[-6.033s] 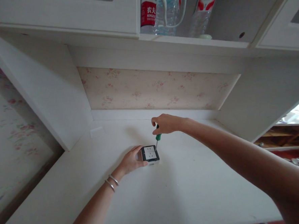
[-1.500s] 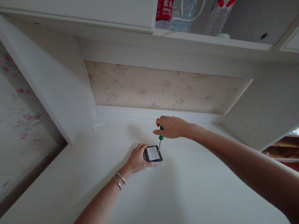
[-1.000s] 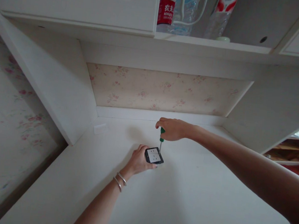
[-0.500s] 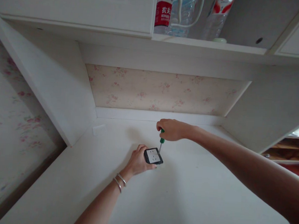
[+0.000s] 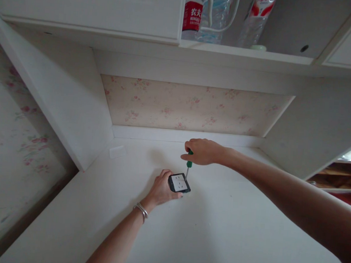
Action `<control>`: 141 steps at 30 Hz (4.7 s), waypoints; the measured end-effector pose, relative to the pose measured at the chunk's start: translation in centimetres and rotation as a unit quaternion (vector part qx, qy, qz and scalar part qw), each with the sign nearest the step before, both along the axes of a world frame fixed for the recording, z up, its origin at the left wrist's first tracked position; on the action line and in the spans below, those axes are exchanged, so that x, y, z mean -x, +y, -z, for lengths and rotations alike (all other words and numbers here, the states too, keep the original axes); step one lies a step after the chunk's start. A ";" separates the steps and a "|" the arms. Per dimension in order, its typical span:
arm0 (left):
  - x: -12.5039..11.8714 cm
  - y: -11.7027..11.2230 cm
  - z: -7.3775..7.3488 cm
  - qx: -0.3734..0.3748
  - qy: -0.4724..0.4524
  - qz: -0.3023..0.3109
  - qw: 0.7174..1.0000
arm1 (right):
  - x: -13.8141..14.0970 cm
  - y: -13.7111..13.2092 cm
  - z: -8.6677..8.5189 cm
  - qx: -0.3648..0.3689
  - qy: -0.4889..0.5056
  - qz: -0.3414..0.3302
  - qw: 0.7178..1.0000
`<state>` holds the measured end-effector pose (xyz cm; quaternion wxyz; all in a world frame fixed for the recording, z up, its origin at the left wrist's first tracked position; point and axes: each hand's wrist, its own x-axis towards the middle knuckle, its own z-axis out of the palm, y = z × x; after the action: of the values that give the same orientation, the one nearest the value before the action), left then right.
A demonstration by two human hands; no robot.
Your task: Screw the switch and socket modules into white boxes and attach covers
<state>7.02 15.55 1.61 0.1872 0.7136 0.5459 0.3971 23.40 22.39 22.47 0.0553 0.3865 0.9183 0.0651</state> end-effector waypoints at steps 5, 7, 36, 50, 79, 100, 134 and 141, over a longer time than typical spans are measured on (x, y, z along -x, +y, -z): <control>0.0 0.2 0.3 0.001 -0.001 -0.002 1.000 | -0.2 0.2 0.2 0.037 0.003 -0.033 0.999; 0.0 0.3 0.4 0.003 -0.002 0.001 1.000 | -0.1 0.2 0.3 0.033 0.004 -0.014 0.999; 0.1 0.0 0.0 0.008 0.000 0.015 1.000 | -0.1 0.5 0.8 -0.001 0.007 -0.032 0.999; 0.0 -0.3 -0.4 0.016 -0.021 0.029 0.999 | 0.1 0.1 0.8 0.005 0.004 -0.049 0.999; -0.1 -0.3 -0.4 0.000 -0.008 0.010 1.000 | -0.2 0.4 0.5 0.014 0.057 -0.054 0.997; -0.1 -0.2 0.0 -0.009 -0.034 0.002 0.999 | 0.8 0.0 0.4 0.008 0.024 -0.069 0.997; -0.1 0.2 0.3 0.069 -0.106 0.036 0.991 | 0.7 0.3 1.3 0.009 0.070 -0.044 0.997; 0.3 0.2 -0.3 0.080 -0.088 0.036 0.992 | 0.0 0.2 0.6 0.024 0.202 -0.039 0.978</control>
<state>6.71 15.71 1.93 0.3051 0.6779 0.5310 0.4067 23.38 22.55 21.82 -0.1251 0.3545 0.9260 -0.0344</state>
